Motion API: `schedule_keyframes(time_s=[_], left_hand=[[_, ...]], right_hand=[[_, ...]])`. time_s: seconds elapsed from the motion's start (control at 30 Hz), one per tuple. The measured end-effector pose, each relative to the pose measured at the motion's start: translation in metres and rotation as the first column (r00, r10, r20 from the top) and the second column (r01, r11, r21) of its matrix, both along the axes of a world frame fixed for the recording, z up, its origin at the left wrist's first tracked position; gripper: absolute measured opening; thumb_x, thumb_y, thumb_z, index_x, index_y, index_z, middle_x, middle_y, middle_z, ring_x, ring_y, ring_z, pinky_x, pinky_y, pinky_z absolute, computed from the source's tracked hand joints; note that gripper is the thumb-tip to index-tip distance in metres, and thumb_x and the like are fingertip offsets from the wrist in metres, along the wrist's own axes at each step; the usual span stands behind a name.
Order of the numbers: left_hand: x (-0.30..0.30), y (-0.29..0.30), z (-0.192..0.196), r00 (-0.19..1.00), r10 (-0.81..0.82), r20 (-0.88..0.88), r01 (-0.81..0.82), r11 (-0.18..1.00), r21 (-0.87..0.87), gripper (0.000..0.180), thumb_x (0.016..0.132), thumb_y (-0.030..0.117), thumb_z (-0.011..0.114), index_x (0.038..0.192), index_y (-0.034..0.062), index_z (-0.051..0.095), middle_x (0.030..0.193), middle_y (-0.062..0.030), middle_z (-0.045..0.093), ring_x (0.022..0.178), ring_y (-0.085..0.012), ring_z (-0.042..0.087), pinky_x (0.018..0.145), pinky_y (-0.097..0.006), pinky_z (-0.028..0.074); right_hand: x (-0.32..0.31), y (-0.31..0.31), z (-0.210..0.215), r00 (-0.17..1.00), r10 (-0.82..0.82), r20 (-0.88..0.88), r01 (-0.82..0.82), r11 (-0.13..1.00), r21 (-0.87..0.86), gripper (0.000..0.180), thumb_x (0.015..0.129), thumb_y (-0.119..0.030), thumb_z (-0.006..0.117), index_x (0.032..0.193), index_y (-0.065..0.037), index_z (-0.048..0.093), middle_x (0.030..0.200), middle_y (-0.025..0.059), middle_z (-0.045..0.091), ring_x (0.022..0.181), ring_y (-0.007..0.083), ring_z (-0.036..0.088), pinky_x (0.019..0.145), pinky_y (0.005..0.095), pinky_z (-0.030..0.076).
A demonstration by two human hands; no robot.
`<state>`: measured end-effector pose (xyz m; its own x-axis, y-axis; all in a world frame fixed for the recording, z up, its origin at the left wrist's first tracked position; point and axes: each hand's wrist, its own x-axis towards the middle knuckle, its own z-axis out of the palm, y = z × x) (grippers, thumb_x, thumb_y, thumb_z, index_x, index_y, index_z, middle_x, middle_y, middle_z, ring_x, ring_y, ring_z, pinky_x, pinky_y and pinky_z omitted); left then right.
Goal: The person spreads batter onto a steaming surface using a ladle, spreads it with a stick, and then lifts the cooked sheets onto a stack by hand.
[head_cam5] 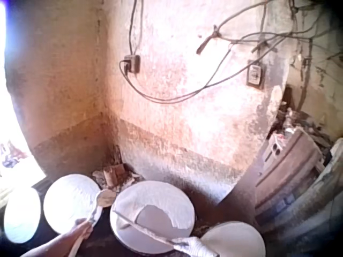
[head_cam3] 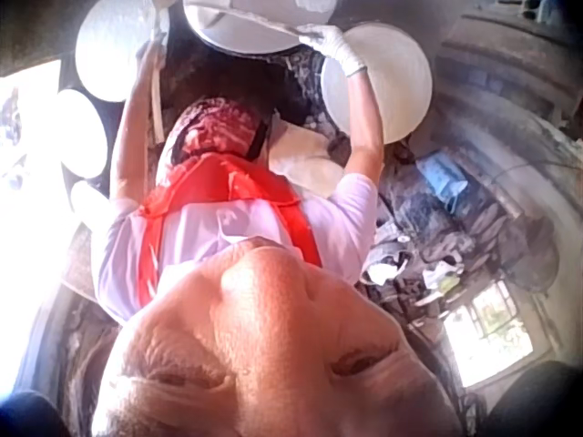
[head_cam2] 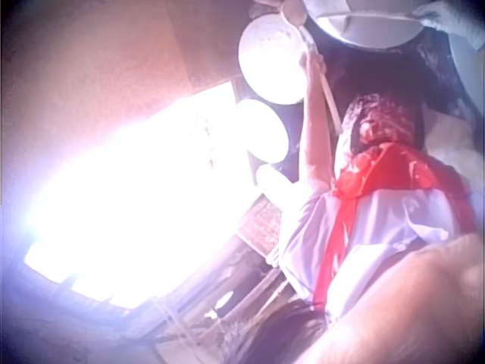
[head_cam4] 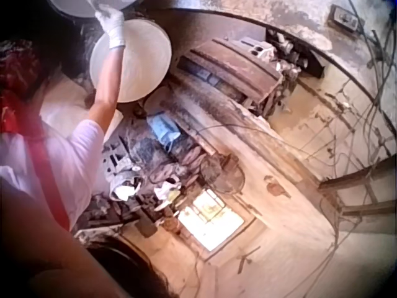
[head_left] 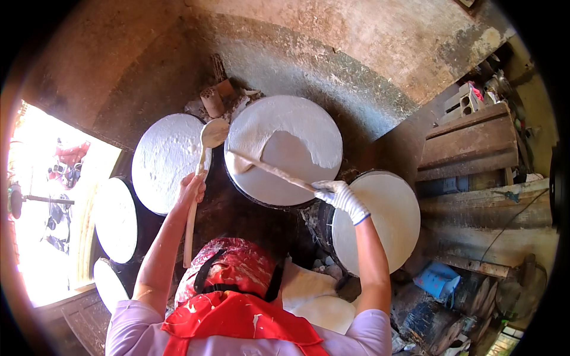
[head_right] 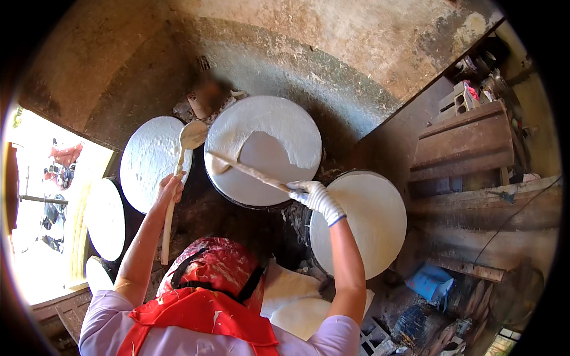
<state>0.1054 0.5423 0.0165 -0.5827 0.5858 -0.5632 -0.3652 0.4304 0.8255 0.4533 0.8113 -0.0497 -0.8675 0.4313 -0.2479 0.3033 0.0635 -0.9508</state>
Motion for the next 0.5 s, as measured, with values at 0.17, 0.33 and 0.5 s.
schedule_keyframes(time_s=[0.17,0.33,0.5], left_hand=[[0.01,-0.021,-0.004,0.976,-0.219,0.011,0.219,0.975,-0.032,0.033,0.087,0.03,0.054,0.105,0.0025,0.056,0.055,0.0018,0.042,0.036,-0.006,0.036,0.034,-0.021,0.03],[0.022,-0.057,0.018,0.861,-0.49,0.136,0.493,0.87,0.01,0.04,0.089,0.039,0.054,0.108,0.0032,0.054,0.058,0.0041,0.041,0.042,-0.0037,0.037,0.037,-0.018,0.03],[0.015,-0.064,0.045,0.842,-0.493,0.22,0.423,0.856,0.298,0.042,0.09,0.038,0.053,0.113,0.003,0.051,0.059,0.0049,0.038,0.041,-0.0033,0.034,0.037,-0.017,0.03]], right_hand=[[0.028,-0.043,0.017,0.95,-0.282,0.13,0.292,0.955,-0.06,0.031,0.083,-0.012,0.065,0.11,0.002,0.059,0.104,0.0093,0.064,0.095,0.0157,0.058,0.088,0.0283,0.045],[0.049,-0.104,0.03,0.899,-0.431,0.081,0.425,0.901,0.083,0.033,0.084,-0.015,0.064,0.112,0.002,0.059,0.104,0.009,0.064,0.091,0.0161,0.059,0.086,0.0299,0.046],[0.03,-0.197,0.042,0.821,-0.57,0.029,0.567,0.82,0.085,0.036,0.08,-0.014,0.067,0.111,0.001,0.058,0.099,0.0078,0.064,0.086,0.0144,0.059,0.081,0.0289,0.048]])
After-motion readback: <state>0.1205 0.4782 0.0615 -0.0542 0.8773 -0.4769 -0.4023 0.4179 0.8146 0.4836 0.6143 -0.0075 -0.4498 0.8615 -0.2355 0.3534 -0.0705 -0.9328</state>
